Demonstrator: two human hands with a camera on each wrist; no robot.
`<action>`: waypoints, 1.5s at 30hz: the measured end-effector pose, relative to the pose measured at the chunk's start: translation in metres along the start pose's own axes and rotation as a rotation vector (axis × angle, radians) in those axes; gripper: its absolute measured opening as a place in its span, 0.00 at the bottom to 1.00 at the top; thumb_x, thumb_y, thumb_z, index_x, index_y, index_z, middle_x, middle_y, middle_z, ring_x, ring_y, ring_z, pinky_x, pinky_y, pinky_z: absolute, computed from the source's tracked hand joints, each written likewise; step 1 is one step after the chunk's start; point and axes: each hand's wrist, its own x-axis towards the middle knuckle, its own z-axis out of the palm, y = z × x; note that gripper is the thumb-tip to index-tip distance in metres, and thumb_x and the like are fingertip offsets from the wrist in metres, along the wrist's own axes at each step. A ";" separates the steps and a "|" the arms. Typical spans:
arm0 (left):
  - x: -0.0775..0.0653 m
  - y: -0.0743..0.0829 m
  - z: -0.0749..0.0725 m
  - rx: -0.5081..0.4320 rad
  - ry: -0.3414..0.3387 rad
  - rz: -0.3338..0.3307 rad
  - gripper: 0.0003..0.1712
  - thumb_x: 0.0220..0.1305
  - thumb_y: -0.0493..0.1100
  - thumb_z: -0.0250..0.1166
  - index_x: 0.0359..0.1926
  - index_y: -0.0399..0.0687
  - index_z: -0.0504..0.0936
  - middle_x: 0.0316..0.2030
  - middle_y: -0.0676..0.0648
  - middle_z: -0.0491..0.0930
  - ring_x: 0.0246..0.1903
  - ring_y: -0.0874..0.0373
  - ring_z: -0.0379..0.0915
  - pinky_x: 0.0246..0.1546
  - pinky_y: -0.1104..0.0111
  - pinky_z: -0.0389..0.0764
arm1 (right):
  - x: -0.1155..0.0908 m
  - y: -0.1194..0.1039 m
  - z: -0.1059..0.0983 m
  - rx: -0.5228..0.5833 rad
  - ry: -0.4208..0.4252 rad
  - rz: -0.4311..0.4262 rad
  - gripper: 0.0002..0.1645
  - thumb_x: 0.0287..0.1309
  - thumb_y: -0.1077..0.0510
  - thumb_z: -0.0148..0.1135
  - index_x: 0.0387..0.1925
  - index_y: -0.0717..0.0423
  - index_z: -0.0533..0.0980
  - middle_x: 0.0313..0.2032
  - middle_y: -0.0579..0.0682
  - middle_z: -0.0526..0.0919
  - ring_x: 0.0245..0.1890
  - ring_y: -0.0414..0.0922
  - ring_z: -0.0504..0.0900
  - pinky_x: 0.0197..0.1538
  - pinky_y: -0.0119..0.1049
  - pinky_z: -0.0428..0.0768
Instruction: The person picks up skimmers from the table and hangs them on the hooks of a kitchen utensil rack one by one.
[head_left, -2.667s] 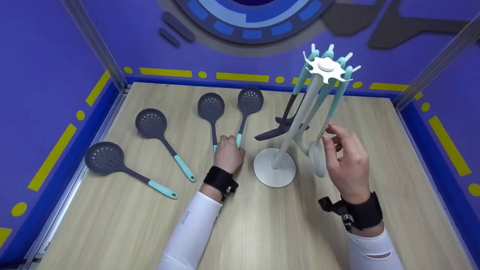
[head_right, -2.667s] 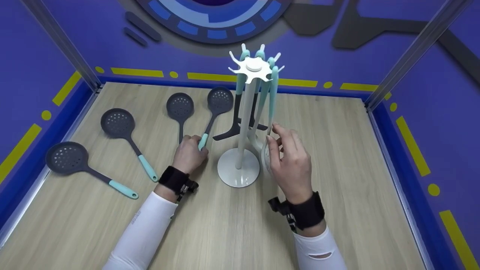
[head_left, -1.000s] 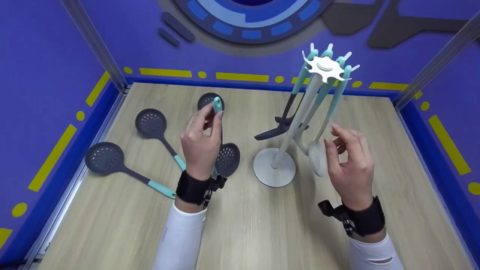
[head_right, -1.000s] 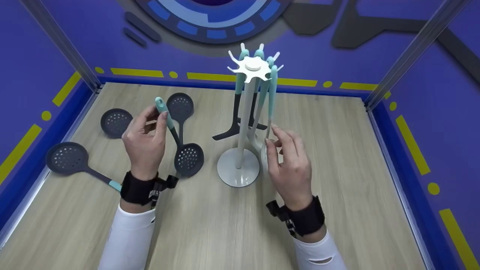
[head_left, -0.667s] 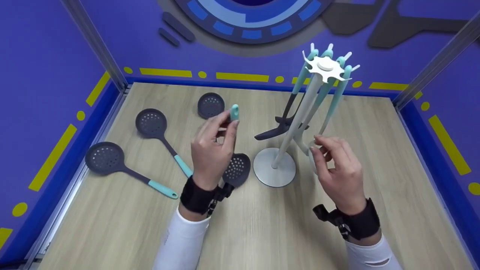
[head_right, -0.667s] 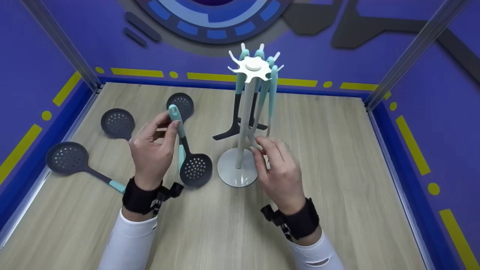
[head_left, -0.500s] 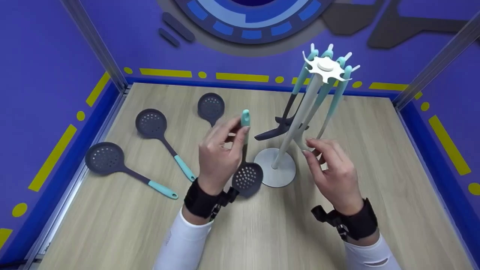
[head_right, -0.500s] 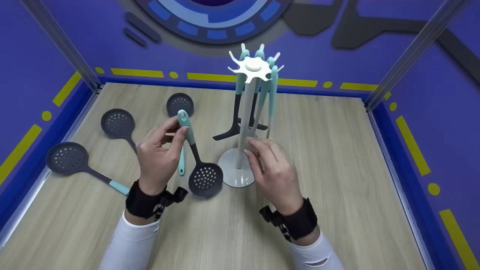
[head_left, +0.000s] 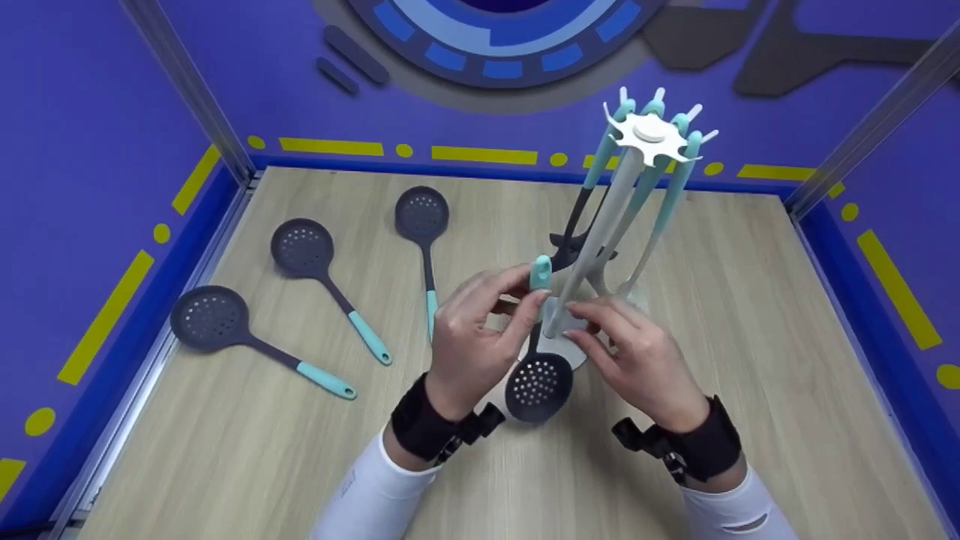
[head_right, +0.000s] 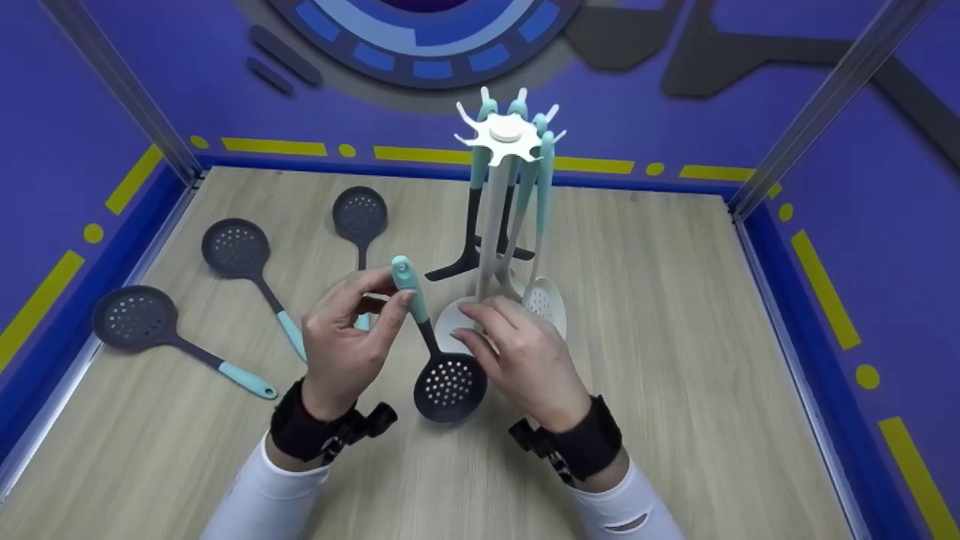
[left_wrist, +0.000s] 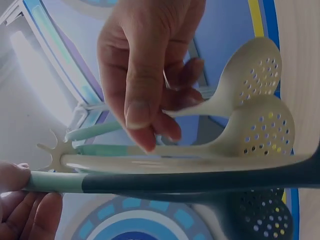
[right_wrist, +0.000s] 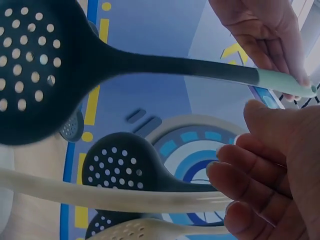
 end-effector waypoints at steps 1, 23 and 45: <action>-0.001 0.001 0.001 -0.008 0.003 0.000 0.15 0.66 0.38 0.70 0.52 0.40 0.85 0.40 0.46 0.89 0.38 0.61 0.86 0.35 0.79 0.84 | 0.000 -0.001 0.002 0.000 -0.015 -0.009 0.19 0.59 0.59 0.74 0.52 0.53 0.83 0.41 0.45 0.86 0.33 0.37 0.81 0.33 0.25 0.79; -0.008 0.006 0.010 -0.062 0.057 0.031 0.15 0.64 0.35 0.71 0.51 0.38 0.84 0.41 0.44 0.88 0.37 0.60 0.86 0.34 0.78 0.85 | -0.003 -0.006 0.015 -0.032 -0.108 -0.064 0.08 0.56 0.56 0.77 0.35 0.47 0.83 0.27 0.38 0.81 0.27 0.32 0.76 0.31 0.24 0.77; -0.007 -0.017 0.014 0.037 -0.013 -0.061 0.14 0.73 0.40 0.63 0.55 0.44 0.84 0.45 0.48 0.88 0.43 0.63 0.84 0.41 0.77 0.84 | -0.001 0.003 0.002 -0.048 -0.053 -0.015 0.07 0.57 0.56 0.76 0.36 0.49 0.84 0.32 0.41 0.87 0.33 0.35 0.83 0.37 0.31 0.84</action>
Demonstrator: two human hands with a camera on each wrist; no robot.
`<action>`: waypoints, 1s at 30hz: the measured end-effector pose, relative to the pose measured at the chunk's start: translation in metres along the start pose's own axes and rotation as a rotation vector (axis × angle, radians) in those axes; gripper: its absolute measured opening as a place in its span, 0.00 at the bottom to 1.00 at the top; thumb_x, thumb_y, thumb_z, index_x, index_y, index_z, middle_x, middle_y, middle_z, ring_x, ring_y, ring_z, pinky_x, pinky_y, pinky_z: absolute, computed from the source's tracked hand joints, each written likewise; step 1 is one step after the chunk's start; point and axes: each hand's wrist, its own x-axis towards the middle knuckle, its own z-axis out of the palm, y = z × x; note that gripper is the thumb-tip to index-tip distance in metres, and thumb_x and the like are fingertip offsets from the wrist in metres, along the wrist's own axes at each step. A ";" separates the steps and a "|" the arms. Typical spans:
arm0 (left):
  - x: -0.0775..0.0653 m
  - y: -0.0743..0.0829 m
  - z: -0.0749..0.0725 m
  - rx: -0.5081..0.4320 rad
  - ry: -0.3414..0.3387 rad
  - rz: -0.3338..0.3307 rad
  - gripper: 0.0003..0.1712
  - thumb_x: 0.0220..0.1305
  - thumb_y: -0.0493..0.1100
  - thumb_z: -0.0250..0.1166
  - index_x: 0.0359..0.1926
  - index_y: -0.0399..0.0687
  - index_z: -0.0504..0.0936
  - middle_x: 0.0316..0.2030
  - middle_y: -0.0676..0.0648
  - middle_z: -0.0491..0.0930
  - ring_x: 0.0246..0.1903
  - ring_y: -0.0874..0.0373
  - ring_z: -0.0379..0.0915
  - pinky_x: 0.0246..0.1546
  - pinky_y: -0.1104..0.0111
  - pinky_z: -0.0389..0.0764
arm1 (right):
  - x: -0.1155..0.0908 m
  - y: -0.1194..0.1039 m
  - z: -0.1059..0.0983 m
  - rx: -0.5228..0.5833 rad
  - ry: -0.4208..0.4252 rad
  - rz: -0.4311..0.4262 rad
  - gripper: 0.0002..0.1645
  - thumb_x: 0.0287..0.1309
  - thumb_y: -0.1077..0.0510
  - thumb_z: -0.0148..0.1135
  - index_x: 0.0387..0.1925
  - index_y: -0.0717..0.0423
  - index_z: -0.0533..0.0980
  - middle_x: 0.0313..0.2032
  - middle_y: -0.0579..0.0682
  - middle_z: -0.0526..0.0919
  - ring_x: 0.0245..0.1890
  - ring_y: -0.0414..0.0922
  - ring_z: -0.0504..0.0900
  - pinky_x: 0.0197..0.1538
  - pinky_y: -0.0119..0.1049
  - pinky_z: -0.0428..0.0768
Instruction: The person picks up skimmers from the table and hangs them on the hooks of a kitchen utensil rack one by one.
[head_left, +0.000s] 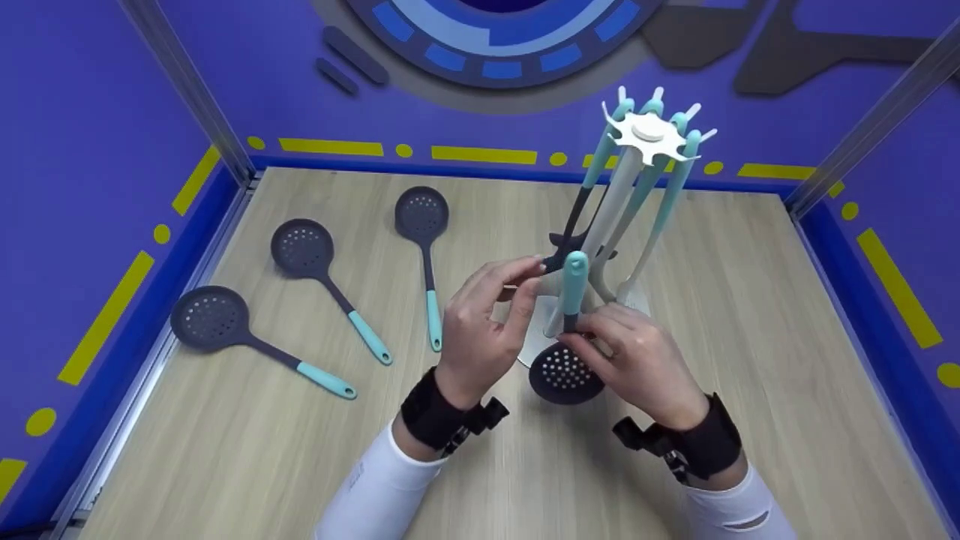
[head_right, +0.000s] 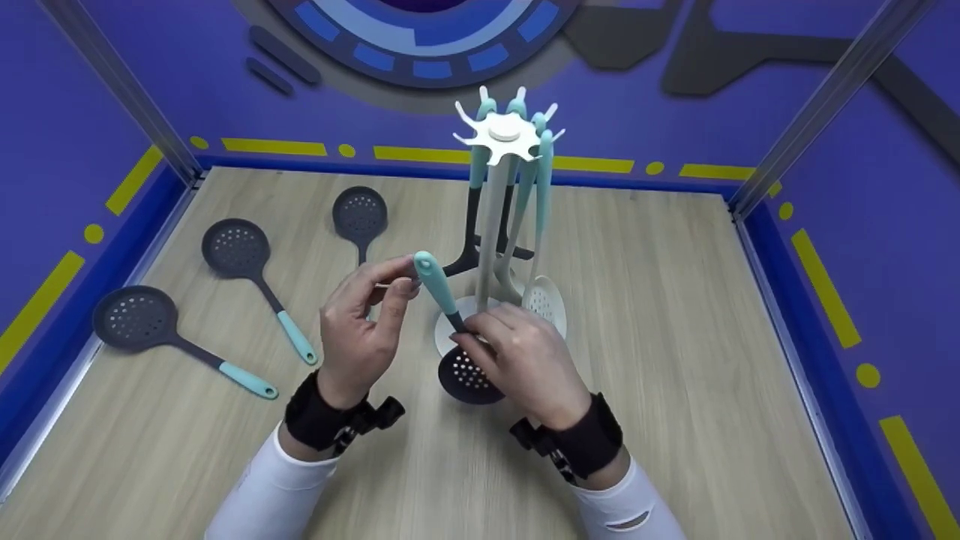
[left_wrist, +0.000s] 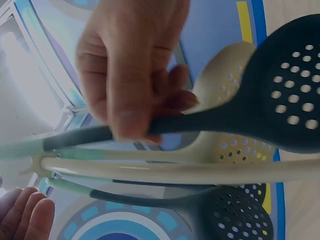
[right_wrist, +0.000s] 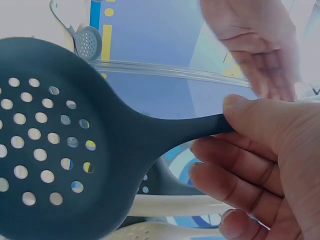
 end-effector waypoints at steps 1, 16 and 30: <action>0.000 -0.004 0.002 0.013 -0.013 -0.033 0.14 0.74 0.42 0.62 0.56 0.45 0.84 0.45 0.49 0.87 0.43 0.64 0.84 0.42 0.77 0.84 | 0.000 0.001 -0.002 -0.004 0.005 0.013 0.07 0.57 0.56 0.76 0.36 0.49 0.84 0.33 0.41 0.87 0.34 0.35 0.84 0.38 0.32 0.85; -0.029 -0.060 0.053 0.180 -0.457 -0.357 0.15 0.74 0.49 0.63 0.56 0.51 0.83 0.47 0.52 0.86 0.45 0.64 0.84 0.46 0.75 0.84 | 0.000 0.002 -0.018 -0.007 0.120 0.133 0.08 0.60 0.59 0.73 0.40 0.51 0.82 0.34 0.45 0.85 0.34 0.37 0.77 0.32 0.26 0.73; -0.044 -0.083 0.077 0.191 -0.625 -0.458 0.13 0.75 0.43 0.61 0.57 0.51 0.81 0.51 0.50 0.86 0.50 0.60 0.83 0.51 0.64 0.84 | -0.001 0.007 -0.022 -0.006 0.169 0.162 0.07 0.63 0.60 0.70 0.42 0.53 0.82 0.33 0.46 0.84 0.34 0.38 0.78 0.31 0.28 0.71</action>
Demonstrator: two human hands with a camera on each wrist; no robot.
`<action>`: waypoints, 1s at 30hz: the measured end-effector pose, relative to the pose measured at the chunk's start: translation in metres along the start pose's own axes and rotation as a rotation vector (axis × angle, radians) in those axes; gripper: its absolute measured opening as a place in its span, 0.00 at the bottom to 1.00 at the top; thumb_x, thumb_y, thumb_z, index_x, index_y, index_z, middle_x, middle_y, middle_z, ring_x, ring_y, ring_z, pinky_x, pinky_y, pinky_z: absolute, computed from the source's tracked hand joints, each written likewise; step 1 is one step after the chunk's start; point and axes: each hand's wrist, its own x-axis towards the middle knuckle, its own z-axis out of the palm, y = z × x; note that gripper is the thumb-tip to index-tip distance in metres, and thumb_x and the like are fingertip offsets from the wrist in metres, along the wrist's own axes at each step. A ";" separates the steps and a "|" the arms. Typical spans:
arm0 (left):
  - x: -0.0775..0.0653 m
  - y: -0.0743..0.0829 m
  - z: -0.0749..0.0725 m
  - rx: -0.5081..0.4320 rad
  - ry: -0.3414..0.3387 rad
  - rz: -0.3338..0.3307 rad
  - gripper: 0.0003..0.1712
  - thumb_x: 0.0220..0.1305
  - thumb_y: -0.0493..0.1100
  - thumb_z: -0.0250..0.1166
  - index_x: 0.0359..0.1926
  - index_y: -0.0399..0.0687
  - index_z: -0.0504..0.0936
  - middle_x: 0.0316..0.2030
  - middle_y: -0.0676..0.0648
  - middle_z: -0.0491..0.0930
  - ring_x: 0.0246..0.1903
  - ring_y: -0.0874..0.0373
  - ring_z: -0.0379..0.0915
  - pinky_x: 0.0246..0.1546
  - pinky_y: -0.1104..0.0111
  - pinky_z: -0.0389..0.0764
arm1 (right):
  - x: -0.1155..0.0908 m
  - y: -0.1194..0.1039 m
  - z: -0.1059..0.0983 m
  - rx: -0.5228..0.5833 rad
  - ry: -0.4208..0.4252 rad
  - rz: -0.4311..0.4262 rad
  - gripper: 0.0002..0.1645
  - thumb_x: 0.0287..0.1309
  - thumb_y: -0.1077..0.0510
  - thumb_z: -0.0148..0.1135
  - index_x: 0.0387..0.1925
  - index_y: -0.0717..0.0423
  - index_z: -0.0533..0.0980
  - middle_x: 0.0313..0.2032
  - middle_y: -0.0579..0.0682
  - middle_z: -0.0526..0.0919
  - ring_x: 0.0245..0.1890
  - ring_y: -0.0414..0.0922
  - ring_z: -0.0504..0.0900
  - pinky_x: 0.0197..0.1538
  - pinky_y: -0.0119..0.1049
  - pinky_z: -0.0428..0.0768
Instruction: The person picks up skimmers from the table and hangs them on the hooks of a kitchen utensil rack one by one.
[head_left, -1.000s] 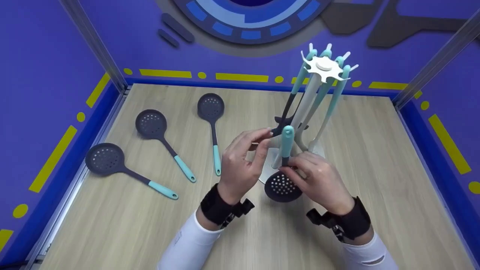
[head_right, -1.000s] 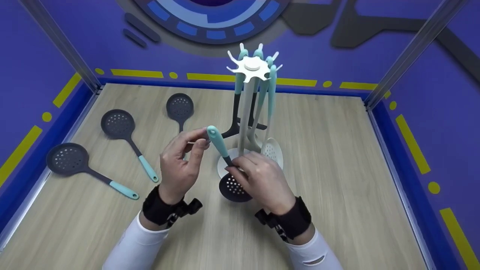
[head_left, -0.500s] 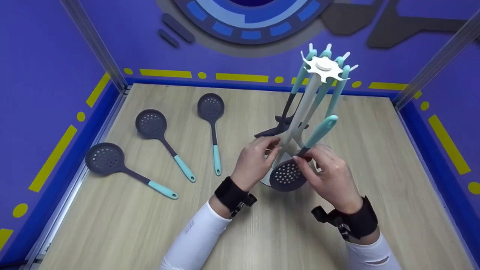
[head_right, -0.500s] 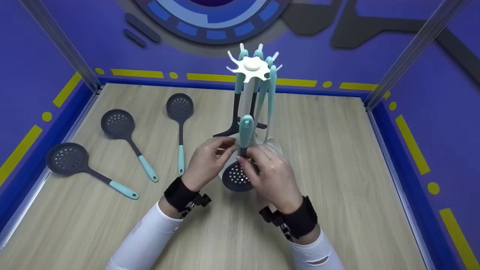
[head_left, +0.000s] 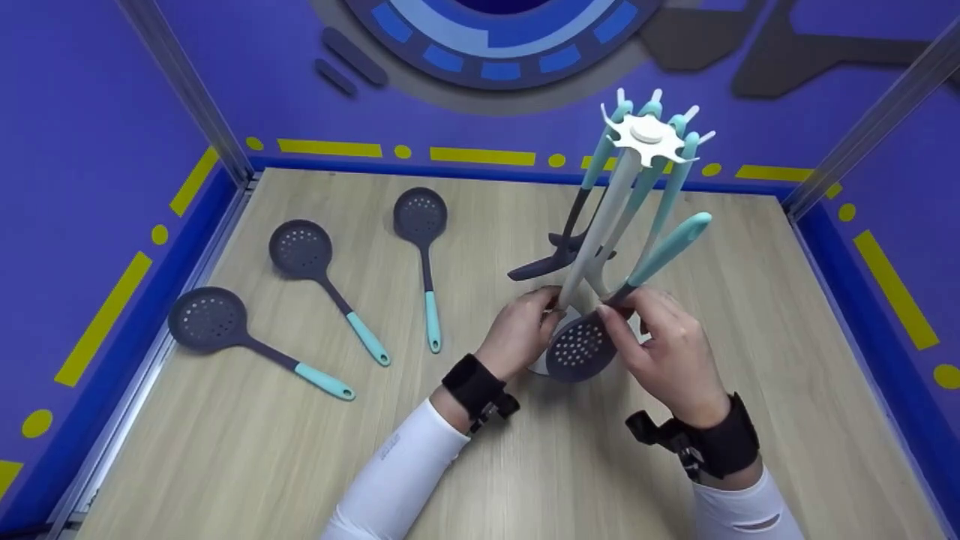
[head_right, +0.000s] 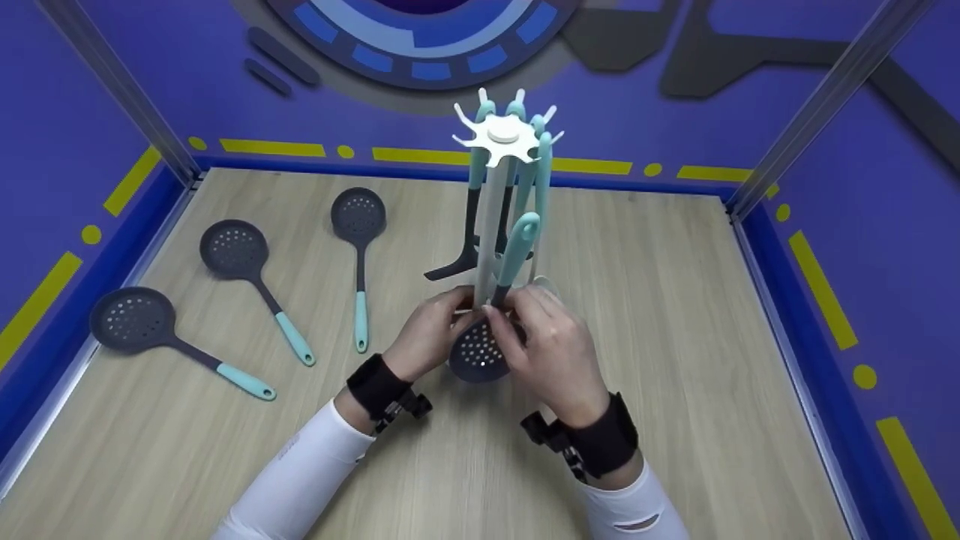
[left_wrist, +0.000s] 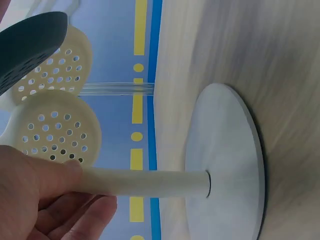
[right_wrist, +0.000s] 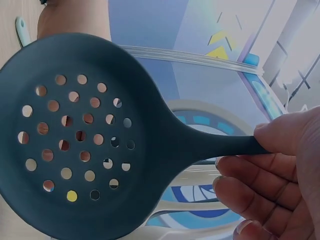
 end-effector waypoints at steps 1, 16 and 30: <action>0.000 0.000 0.000 -0.003 0.001 0.001 0.13 0.75 0.43 0.61 0.57 0.51 0.81 0.50 0.50 0.86 0.50 0.60 0.82 0.51 0.64 0.84 | 0.000 0.000 0.000 -0.002 -0.002 0.007 0.07 0.63 0.60 0.70 0.43 0.53 0.82 0.33 0.46 0.84 0.34 0.38 0.78 0.32 0.27 0.71; -0.001 -0.003 0.006 -0.020 0.066 -0.007 0.15 0.74 0.44 0.62 0.59 0.51 0.80 0.48 0.51 0.86 0.46 0.62 0.81 0.45 0.67 0.83 | 0.002 0.000 0.000 -0.007 0.010 0.004 0.11 0.66 0.62 0.67 0.49 0.53 0.82 0.35 0.47 0.84 0.34 0.37 0.75 0.34 0.23 0.68; 0.000 -0.004 0.008 -0.063 0.133 -0.009 0.15 0.72 0.42 0.65 0.58 0.50 0.81 0.48 0.49 0.87 0.49 0.62 0.85 0.48 0.73 0.84 | 0.002 0.002 -0.001 0.050 0.071 0.108 0.09 0.69 0.64 0.61 0.49 0.56 0.80 0.33 0.47 0.85 0.28 0.36 0.74 0.30 0.23 0.70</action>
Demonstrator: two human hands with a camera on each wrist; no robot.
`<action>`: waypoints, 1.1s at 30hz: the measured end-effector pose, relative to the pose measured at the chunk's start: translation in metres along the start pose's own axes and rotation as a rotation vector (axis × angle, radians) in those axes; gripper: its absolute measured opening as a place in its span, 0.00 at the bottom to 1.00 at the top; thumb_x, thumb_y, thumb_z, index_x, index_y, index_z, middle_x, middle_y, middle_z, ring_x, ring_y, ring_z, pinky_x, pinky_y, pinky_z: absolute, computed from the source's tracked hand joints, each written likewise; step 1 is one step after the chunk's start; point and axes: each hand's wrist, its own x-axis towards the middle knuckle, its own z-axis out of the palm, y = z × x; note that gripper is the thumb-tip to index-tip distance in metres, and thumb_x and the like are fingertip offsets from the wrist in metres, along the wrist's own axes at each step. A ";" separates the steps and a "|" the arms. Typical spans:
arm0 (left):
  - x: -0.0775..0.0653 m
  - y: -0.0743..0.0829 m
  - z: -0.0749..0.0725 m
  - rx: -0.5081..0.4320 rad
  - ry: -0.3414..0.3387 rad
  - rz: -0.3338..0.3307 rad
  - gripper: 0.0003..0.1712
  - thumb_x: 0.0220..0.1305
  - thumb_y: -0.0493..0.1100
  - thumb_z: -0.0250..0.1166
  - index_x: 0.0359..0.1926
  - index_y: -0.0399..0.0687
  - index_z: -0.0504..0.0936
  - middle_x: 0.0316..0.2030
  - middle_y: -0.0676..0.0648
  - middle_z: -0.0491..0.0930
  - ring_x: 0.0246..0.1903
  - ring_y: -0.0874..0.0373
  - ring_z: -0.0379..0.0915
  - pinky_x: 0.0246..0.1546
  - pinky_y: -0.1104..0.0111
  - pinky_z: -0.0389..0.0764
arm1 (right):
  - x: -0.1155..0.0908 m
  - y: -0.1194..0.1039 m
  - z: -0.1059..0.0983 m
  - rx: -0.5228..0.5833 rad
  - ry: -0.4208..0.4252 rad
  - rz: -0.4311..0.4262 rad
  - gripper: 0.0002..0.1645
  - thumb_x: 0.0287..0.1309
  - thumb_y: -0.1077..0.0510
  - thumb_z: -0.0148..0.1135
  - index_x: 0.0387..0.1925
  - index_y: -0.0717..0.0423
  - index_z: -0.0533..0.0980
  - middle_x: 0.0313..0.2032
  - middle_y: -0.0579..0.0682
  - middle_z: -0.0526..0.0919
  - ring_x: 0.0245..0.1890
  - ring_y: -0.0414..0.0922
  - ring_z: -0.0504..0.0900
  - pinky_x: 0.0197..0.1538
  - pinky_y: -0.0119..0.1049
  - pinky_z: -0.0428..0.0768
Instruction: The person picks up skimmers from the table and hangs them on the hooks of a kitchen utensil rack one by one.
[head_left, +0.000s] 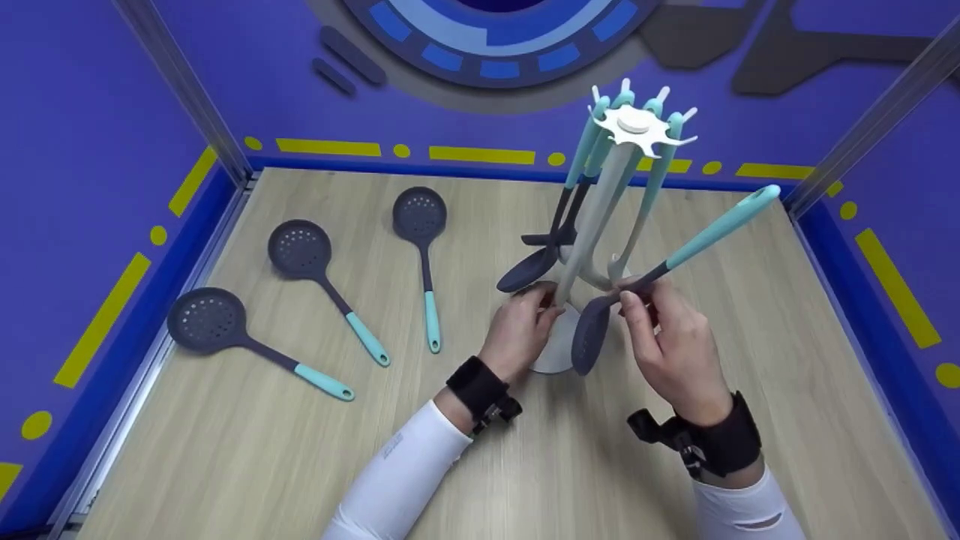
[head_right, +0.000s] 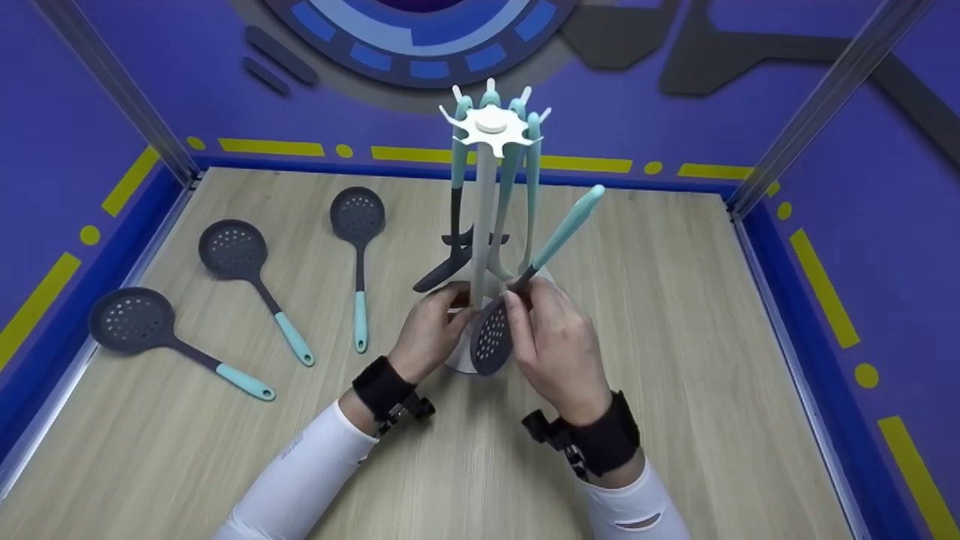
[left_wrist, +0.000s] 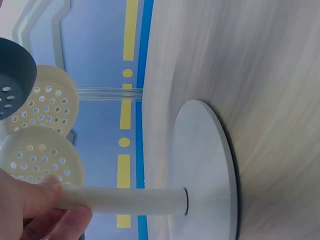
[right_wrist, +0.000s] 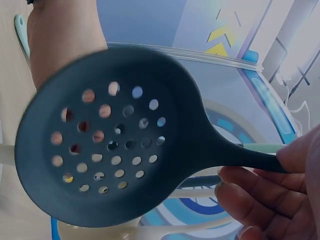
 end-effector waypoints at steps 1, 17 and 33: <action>0.000 0.000 0.000 -0.002 0.005 0.003 0.15 0.72 0.42 0.65 0.57 0.50 0.81 0.49 0.49 0.87 0.49 0.62 0.85 0.48 0.73 0.84 | 0.000 0.001 0.000 -0.002 0.005 0.005 0.09 0.69 0.64 0.61 0.49 0.56 0.80 0.33 0.47 0.85 0.28 0.36 0.75 0.30 0.22 0.70; -0.003 0.003 0.001 0.056 0.049 0.021 0.14 0.72 0.44 0.66 0.55 0.50 0.80 0.47 0.49 0.88 0.48 0.61 0.86 0.48 0.70 0.85 | 0.002 0.005 0.006 -0.010 0.032 0.024 0.12 0.73 0.64 0.57 0.54 0.60 0.79 0.34 0.51 0.84 0.30 0.37 0.75 0.34 0.22 0.71; -0.002 0.002 0.001 0.077 0.037 0.019 0.13 0.72 0.45 0.65 0.55 0.52 0.80 0.46 0.51 0.87 0.46 0.63 0.84 0.46 0.69 0.84 | 0.005 0.013 0.010 -0.015 0.068 0.020 0.17 0.73 0.63 0.57 0.60 0.60 0.79 0.34 0.53 0.82 0.34 0.39 0.75 0.40 0.20 0.71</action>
